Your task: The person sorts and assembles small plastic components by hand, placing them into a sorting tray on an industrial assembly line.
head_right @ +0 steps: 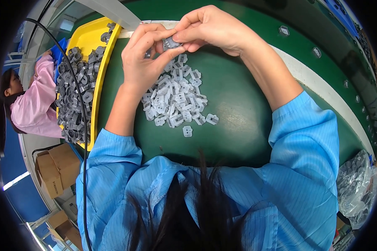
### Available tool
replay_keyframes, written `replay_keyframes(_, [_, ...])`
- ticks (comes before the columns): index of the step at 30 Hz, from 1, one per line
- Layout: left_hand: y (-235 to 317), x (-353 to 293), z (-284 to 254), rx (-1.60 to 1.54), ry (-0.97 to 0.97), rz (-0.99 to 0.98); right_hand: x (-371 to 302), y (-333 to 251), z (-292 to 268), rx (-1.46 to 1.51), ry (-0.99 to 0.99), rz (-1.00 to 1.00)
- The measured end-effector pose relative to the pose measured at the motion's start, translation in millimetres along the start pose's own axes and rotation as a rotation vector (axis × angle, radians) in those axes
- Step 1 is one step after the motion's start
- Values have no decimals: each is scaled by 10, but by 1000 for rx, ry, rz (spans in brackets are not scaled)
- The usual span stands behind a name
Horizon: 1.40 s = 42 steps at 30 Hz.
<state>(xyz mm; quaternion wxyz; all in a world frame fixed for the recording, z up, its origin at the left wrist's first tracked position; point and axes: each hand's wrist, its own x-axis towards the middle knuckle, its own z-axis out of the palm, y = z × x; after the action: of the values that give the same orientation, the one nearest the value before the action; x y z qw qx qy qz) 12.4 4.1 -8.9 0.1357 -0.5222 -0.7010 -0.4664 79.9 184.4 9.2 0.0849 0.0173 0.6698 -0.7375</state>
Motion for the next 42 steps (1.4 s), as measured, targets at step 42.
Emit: replay_keyframes(42, [-213,-17,-312,47,-149,-525,137,348,-13,-963,163,-505])
